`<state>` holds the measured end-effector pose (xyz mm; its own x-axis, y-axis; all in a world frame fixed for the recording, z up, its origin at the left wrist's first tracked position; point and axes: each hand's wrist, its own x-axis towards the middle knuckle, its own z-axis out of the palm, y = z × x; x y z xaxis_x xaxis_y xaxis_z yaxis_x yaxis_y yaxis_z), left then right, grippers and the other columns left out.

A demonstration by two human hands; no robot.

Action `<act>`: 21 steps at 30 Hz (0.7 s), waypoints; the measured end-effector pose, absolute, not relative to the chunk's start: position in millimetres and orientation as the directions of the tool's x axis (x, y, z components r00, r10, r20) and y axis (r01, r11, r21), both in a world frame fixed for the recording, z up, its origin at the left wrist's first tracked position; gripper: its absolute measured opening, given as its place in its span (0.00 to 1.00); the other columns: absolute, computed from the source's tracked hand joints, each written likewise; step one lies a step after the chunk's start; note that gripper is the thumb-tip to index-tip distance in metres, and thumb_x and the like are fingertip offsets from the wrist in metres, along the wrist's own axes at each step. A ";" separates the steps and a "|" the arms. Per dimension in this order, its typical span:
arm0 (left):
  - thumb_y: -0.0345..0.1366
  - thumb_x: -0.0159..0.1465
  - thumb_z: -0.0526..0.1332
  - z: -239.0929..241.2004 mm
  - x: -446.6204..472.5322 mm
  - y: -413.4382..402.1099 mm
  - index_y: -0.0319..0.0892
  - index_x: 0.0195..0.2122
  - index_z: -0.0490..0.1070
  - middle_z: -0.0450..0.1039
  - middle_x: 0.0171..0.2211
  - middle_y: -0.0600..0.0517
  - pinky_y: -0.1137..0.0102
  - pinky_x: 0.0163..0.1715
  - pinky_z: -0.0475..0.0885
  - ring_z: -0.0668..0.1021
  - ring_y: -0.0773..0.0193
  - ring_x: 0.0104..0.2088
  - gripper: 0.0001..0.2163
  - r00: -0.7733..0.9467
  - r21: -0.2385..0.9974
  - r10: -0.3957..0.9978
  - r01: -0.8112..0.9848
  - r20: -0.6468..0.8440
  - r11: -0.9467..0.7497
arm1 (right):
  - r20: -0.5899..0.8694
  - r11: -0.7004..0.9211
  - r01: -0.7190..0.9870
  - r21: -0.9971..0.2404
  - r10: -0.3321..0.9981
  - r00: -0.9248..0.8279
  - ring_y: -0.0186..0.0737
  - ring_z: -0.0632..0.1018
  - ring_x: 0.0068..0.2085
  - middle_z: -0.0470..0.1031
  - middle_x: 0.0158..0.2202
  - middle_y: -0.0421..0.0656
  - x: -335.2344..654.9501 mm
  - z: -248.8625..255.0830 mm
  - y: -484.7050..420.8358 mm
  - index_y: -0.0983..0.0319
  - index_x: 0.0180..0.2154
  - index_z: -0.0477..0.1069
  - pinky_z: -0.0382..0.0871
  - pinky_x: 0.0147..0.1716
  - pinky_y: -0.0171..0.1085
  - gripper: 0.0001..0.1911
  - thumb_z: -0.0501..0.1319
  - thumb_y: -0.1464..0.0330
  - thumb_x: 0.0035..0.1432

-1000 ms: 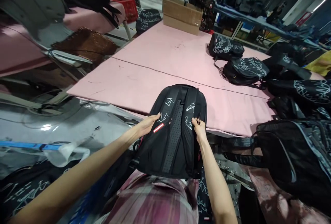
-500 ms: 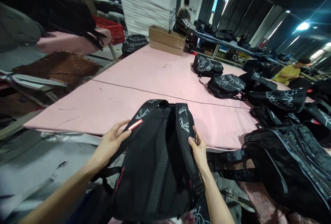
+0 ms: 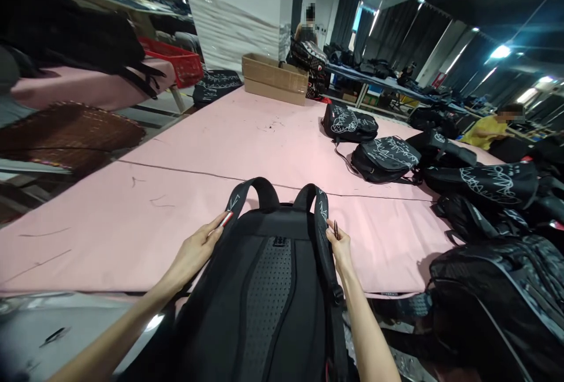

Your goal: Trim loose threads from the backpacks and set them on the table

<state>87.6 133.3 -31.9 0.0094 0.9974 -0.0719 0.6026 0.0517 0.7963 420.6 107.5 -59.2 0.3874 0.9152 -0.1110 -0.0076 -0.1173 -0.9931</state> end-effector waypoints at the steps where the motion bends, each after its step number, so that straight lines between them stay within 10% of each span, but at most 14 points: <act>1: 0.46 0.64 0.43 -31.3 87.3 135.0 0.47 0.59 0.57 0.65 0.55 0.47 0.61 0.50 0.63 0.70 0.52 0.52 0.24 0.016 0.767 0.998 0.641 -0.064 0.039 | -0.106 -0.118 0.007 -0.993 0.917 0.385 0.46 0.76 0.41 0.77 0.40 0.45 422.8 -59.4 107.5 0.64 0.45 0.73 0.71 0.39 0.41 0.28 0.66 0.57 0.42; 6: 0.53 0.61 0.46 -22.9 96.9 142.3 0.44 0.60 0.54 0.61 0.56 0.43 0.58 0.46 0.65 0.71 0.46 0.50 0.29 0.042 0.593 0.996 0.805 -0.084 0.016 | -0.017 -0.144 0.378 -0.914 0.948 0.319 0.48 0.75 0.44 0.76 0.43 0.47 417.2 -38.4 107.5 0.62 0.43 0.74 0.67 0.43 0.43 0.25 0.62 0.53 0.48; 12: 0.50 0.62 0.45 7.2 114.4 185.3 0.41 0.50 0.65 0.69 0.48 0.38 0.52 0.41 0.65 0.72 0.40 0.46 0.24 0.007 0.498 1.000 0.867 -0.018 0.003 | 0.083 -0.296 0.836 -0.461 0.924 0.373 0.57 0.75 0.43 0.75 0.40 0.54 388.3 4.0 135.9 0.63 0.48 0.68 0.63 0.42 0.47 0.31 0.60 0.50 0.49; 17: 0.43 0.57 0.56 29.5 102.5 225.3 0.35 0.27 0.72 0.75 0.31 0.40 0.50 0.44 0.64 0.71 0.37 0.47 0.15 -0.074 0.708 0.984 0.686 -0.164 0.170 | -0.107 -0.333 0.440 -0.834 0.879 0.464 0.56 0.73 0.46 0.75 0.36 0.52 406.6 10.1 172.1 0.64 0.40 0.71 0.63 0.42 0.45 0.16 0.63 0.65 0.48; 21: 0.39 0.59 0.56 25.0 91.4 224.2 0.34 0.32 0.72 0.77 0.29 0.48 0.64 0.39 0.73 0.77 0.56 0.37 0.12 0.091 0.893 0.948 0.374 -0.305 0.251 | -0.276 -0.335 0.118 -0.935 0.895 0.350 0.46 0.77 0.35 0.76 0.28 0.47 441.5 3.1 175.0 0.65 0.32 0.72 0.69 0.33 0.39 0.11 0.59 0.64 0.53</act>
